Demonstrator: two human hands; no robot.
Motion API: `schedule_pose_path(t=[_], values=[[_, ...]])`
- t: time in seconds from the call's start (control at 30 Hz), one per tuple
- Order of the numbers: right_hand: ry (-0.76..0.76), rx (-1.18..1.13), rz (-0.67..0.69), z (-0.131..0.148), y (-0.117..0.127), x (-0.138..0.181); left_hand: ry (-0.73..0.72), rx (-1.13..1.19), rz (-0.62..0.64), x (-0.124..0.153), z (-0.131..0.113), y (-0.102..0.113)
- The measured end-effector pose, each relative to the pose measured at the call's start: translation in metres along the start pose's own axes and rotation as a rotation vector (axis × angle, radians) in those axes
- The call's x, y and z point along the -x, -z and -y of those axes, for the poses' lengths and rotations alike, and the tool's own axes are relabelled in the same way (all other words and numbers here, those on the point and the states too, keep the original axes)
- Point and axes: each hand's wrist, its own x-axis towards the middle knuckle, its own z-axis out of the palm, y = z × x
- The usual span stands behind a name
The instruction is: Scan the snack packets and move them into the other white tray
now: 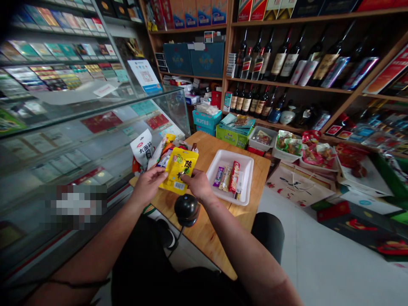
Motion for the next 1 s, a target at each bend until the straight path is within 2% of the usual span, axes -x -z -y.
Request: schedule_pose_path(t=[0.1, 0.2, 0.33, 0.43, 0.67, 0.87, 1.0], values=[[0.034, 0.085, -0.05, -0.003, 0.014, -0.008, 0.109, 0.14, 0.029, -0.01, 0.013, -0.005], [0.069, 0.247, -0.099, -0.01, 0.03, -0.015, 0.148, 0.108, 0.068, -0.014, 0.021, -0.01], [0.187, 0.593, -0.183, -0.022, 0.047, -0.016, 0.023, -0.087, 0.127, -0.02, 0.032, -0.016], [0.208, 0.734, -0.195, -0.031, 0.053, -0.014, -0.083, -0.205, 0.148, -0.024, 0.044, -0.019], [0.214, 0.813, -0.211, -0.049, 0.059, -0.011, -0.096, -0.289, 0.178, -0.021, 0.06, -0.027], [0.189, 0.82, -0.23, -0.051, 0.062, -0.01, -0.099, -0.35, 0.174, -0.02, 0.059, -0.031], [0.227, 0.875, -0.256, -0.046, 0.065, -0.007, -0.126, -0.361, 0.158, -0.023, 0.055, -0.034]])
